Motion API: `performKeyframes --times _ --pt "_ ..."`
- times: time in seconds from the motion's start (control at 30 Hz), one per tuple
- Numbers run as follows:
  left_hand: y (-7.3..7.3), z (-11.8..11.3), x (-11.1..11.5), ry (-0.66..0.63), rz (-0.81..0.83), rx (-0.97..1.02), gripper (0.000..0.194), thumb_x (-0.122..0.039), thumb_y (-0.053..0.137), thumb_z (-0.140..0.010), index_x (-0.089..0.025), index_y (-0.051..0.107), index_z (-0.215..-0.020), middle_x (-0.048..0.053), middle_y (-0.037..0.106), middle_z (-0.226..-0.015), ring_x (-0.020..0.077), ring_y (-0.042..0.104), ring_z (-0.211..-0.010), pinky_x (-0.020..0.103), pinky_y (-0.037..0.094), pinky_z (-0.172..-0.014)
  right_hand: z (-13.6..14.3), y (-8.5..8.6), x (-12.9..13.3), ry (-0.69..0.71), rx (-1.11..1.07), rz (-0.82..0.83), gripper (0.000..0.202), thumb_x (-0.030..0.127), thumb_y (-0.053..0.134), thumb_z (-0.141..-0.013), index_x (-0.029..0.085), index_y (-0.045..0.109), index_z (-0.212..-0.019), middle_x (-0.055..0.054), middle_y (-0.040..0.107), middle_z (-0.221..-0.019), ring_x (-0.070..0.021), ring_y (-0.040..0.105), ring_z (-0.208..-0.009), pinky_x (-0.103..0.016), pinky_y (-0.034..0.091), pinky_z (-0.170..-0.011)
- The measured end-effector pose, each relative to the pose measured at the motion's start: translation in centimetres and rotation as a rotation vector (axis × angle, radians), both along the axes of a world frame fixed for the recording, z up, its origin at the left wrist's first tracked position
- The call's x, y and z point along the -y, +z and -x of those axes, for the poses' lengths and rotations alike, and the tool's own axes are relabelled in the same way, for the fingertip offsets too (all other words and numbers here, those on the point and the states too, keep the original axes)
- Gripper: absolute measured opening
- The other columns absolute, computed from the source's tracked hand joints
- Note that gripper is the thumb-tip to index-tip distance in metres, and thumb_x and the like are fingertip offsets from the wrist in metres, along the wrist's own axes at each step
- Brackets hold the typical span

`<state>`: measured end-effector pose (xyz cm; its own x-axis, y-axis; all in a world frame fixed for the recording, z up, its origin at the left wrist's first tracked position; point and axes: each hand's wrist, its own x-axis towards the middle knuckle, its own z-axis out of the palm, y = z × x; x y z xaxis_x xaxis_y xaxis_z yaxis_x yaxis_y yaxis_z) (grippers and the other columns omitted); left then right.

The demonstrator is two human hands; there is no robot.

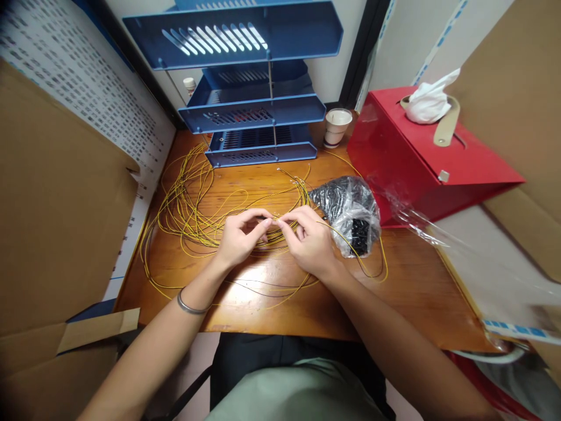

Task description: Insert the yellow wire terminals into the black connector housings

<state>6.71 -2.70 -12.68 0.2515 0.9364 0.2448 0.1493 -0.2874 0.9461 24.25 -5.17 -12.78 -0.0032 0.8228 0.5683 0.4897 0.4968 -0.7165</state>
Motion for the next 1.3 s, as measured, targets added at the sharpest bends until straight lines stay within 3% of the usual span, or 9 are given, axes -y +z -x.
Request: performKeyframes --times 0.37,0.77,0.87,0.97,1.07,1.3 --pt "0.1 -0.2 0.3 -0.01 -0.037 -0.013 0.029 -0.038 0.064 -0.093 -0.014 0.076 -0.082 0.005 0.076 -0.069 0.0125 0.067 -0.057 0.021 0.053 -0.057 0.1 -0.4 0.0 0.037 0.005 -0.011 0.006 0.017 0.067 -0.092 0.02 0.069 -0.088 -0.002 0.064 -0.083 -0.0085 0.043 -0.052 -0.026 0.036 -0.046" --pt "0.0 0.1 -0.8 0.179 0.054 0.101 0.039 -0.05 0.069 -0.089 -0.014 0.071 -0.073 -0.001 0.063 -0.049 0.0071 0.052 -0.039 0.018 0.043 -0.043 -0.2 -0.2 -0.1 -0.059 -0.006 -0.014 0.007 0.02 0.066 -0.092 0.02 0.069 -0.086 -0.004 0.066 -0.084 -0.0093 0.045 -0.051 -0.027 0.035 -0.044" --pt "-0.1 0.1 -0.7 0.124 0.076 0.096 0.036 -0.048 0.07 -0.088 -0.013 0.075 -0.081 0.0 0.065 -0.052 0.0069 0.052 -0.041 0.018 0.045 -0.044 -0.2 0.0 -0.1 -0.075 -0.014 0.002 0.008 0.022 0.066 -0.092 0.02 0.069 -0.085 -0.005 0.066 -0.085 -0.0097 0.046 -0.052 -0.027 0.036 -0.045" --pt "-0.4 0.0 -0.5 0.019 0.108 0.12 0.033 -0.044 0.072 -0.087 -0.013 0.078 -0.093 0.006 0.076 -0.071 0.0094 0.061 -0.05 0.02 0.052 -0.052 -0.2 0.0 -0.1 -0.077 -0.021 0.013 0.008 0.022 0.066 -0.092 0.02 0.069 -0.085 -0.004 0.066 -0.085 -0.0096 0.046 -0.053 -0.027 0.037 -0.046" --pt "-0.8 0.0 -0.4 -0.04 0.094 0.102 0.03 -0.04 0.074 -0.086 -0.014 0.078 -0.101 0.008 0.079 -0.08 0.0113 0.065 -0.057 0.022 0.054 -0.056 -0.2 0.0 -0.1 -0.064 -0.027 0.013 0.008 0.021 0.066 -0.092 0.02 0.07 -0.085 -0.004 0.065 -0.084 -0.0094 0.046 -0.053 -0.027 0.038 -0.047" --pt "-0.4 0.1 -0.3 -0.004 -0.026 0.0 0.026 -0.039 0.068 -0.092 -0.016 0.079 -0.087 0.005 0.077 -0.076 0.0129 0.067 -0.062 0.022 0.054 -0.062 0.1 -0.2 0.0 -0.033 -0.016 0.028 0.008 0.023 0.067 -0.092 0.02 0.07 -0.085 -0.003 0.066 -0.082 -0.0084 0.043 -0.049 -0.027 0.036 -0.045"
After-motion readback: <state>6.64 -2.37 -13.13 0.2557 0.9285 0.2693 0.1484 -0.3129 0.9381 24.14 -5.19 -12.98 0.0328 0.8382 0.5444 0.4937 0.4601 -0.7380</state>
